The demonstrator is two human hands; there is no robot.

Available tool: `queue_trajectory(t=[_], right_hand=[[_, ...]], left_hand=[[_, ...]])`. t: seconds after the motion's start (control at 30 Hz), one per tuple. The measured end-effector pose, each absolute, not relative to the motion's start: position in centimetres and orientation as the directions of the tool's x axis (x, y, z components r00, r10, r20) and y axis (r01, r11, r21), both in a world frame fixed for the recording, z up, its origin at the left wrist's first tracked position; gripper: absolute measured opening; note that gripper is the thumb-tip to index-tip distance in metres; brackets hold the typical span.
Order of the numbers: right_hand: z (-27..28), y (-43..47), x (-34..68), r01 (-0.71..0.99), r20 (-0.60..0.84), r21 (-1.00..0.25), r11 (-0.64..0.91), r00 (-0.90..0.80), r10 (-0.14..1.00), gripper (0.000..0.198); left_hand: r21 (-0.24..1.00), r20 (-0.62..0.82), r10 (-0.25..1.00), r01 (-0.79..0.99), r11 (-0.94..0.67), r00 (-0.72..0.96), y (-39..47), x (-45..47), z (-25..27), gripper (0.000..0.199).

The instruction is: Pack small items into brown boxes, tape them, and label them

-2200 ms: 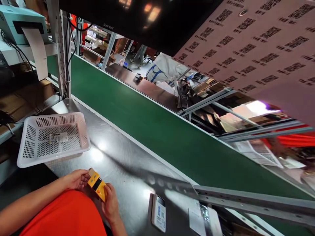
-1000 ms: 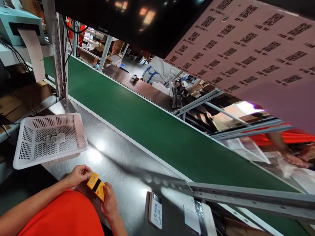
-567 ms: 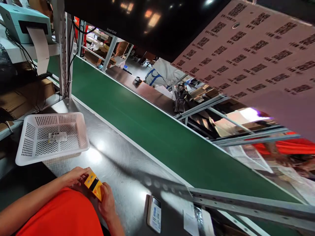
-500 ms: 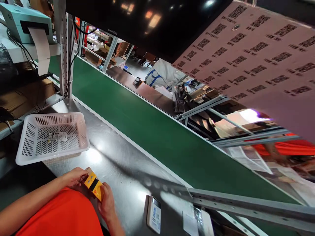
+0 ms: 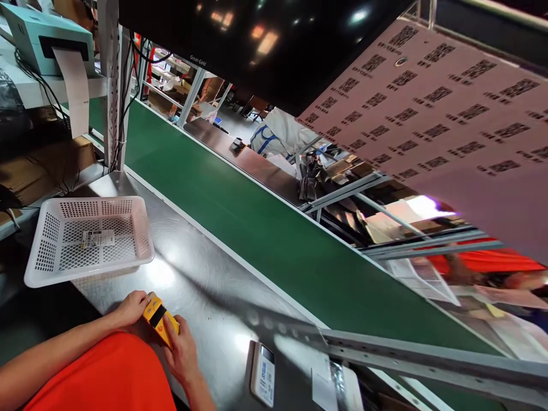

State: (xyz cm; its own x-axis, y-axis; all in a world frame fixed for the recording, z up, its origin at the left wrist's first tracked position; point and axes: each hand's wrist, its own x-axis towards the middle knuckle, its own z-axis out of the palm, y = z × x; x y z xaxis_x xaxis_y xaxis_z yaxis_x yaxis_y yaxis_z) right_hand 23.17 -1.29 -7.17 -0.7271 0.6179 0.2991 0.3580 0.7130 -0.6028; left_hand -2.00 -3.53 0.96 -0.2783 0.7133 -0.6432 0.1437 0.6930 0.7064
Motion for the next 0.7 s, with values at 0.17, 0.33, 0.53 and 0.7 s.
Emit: queue_trajectory(t=[0.17,0.33,0.53,0.7], right_hand=[[-4.6,-0.9,22.4,0.436,0.079,-0.654,0.619,-0.774,0.628,0.096],[-4.4,-2.0,23.0,0.539,-0.001,-0.617,0.573,-0.729,0.684,0.089],[-6.1,-2.0,22.9,0.575,0.057,-0.536,0.618,-0.705,0.707,0.076],[-6.7,-1.8,22.6,0.557,0.118,-0.524,0.645,-0.703,0.702,0.077]], left_hand=[[0.661,-0.549,0.750,0.359,0.659,-0.368,-3.3,-3.0,0.5,0.027],[0.640,-0.492,0.778,0.443,0.628,-0.391,-3.1,-5.6,0.3,0.026],[0.653,-0.542,0.767,0.403,0.642,-0.344,-3.1,-6.3,-1.2,0.025],[0.659,-0.593,0.729,0.315,0.683,-0.342,-3.5,-5.9,-2.1,0.022]])
